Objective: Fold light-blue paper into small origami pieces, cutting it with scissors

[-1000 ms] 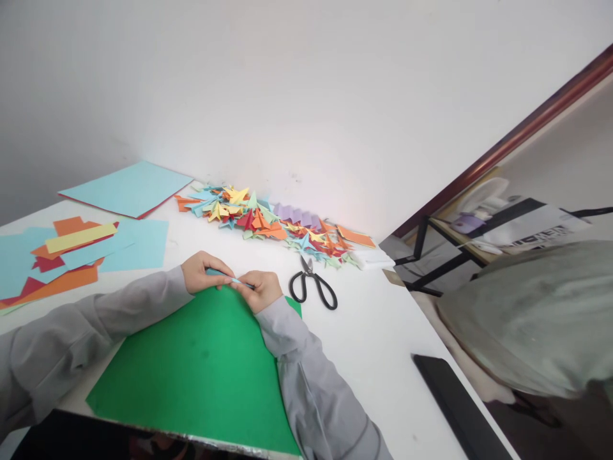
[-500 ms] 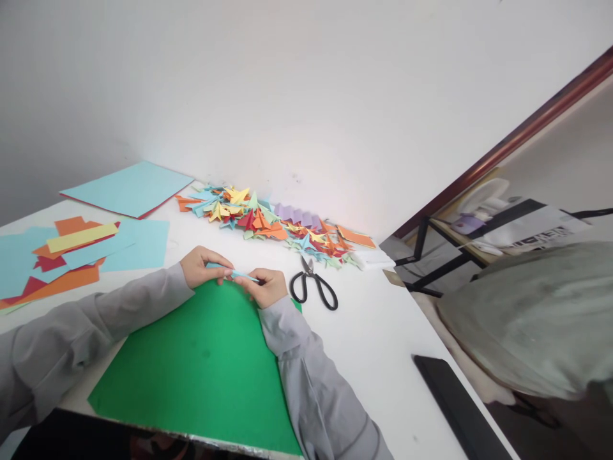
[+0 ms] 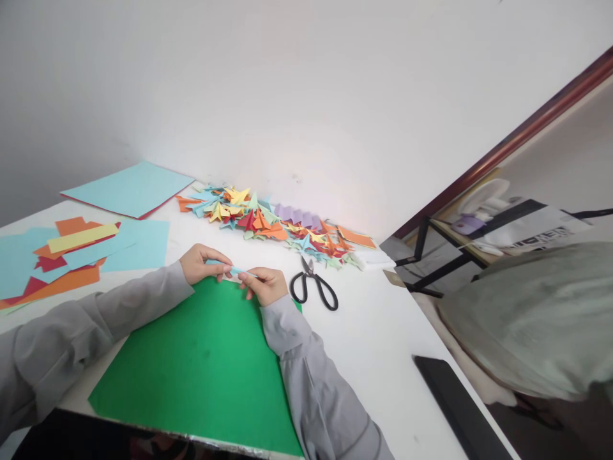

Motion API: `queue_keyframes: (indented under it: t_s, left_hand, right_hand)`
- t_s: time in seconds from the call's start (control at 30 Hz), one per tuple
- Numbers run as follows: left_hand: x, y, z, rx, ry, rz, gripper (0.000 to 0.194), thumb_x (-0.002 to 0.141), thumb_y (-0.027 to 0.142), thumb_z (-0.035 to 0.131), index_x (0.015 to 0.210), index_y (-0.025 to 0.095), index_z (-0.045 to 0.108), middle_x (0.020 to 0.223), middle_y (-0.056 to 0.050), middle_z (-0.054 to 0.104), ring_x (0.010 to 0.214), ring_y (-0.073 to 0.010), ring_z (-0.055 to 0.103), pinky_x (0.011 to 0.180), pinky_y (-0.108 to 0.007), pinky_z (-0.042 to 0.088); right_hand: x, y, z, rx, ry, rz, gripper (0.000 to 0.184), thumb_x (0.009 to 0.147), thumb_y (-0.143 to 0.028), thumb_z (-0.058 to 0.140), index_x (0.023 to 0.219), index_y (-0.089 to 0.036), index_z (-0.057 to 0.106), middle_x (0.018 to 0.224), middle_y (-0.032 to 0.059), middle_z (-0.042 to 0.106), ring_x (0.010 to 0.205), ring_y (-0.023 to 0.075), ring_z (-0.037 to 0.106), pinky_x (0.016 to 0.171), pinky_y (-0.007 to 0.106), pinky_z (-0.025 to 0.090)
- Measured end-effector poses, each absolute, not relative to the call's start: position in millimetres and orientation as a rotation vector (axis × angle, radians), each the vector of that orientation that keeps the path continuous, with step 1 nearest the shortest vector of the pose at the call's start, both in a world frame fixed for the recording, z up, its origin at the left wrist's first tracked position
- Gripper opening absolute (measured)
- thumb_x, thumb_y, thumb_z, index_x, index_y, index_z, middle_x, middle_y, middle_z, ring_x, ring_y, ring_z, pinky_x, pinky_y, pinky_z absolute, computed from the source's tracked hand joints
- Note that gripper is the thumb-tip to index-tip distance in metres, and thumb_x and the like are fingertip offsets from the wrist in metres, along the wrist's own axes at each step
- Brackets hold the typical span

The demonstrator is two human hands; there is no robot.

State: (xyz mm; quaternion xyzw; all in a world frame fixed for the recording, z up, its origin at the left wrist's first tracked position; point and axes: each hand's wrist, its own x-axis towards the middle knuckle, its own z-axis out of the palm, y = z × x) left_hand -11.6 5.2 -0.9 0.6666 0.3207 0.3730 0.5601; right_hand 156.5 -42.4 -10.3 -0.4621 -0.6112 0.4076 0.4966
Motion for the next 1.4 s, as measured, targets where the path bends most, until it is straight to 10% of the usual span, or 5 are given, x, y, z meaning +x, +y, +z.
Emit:
queue_keyframes:
  t_s: [0.9,1.4]
  left_hand:
    - [-6,-1,3,1.32,0.689,0.667,0.038,0.052,0.025,0.068,0.083,0.006,0.06,0.053,-0.004,0.063,0.04,-0.0126,0.056,0.044,-0.024,0.045]
    - [-2,4,-2,1.317,0.787,0.815,0.025,0.053,0.024,0.067,0.071,0.009,0.057,0.052,0.001,0.057,0.041,-0.008,0.052,0.043,-0.022,0.045]
  right_hand:
    - [167,-30,-14,-1.006,-0.922,1.208,0.022,0.056,-0.031,0.065,0.045,-0.014,0.056,0.033,-0.0017,0.051,0.024,0.0069,0.04,0.027,0.018,0.027]
    - [159,-36,-14,-1.023,-1.147,1.127,0.035,0.059,-0.034,0.063,0.089,-0.02,0.053,0.066,-0.0011,0.057,0.045,0.0103,0.053,0.038,0.022,0.04]
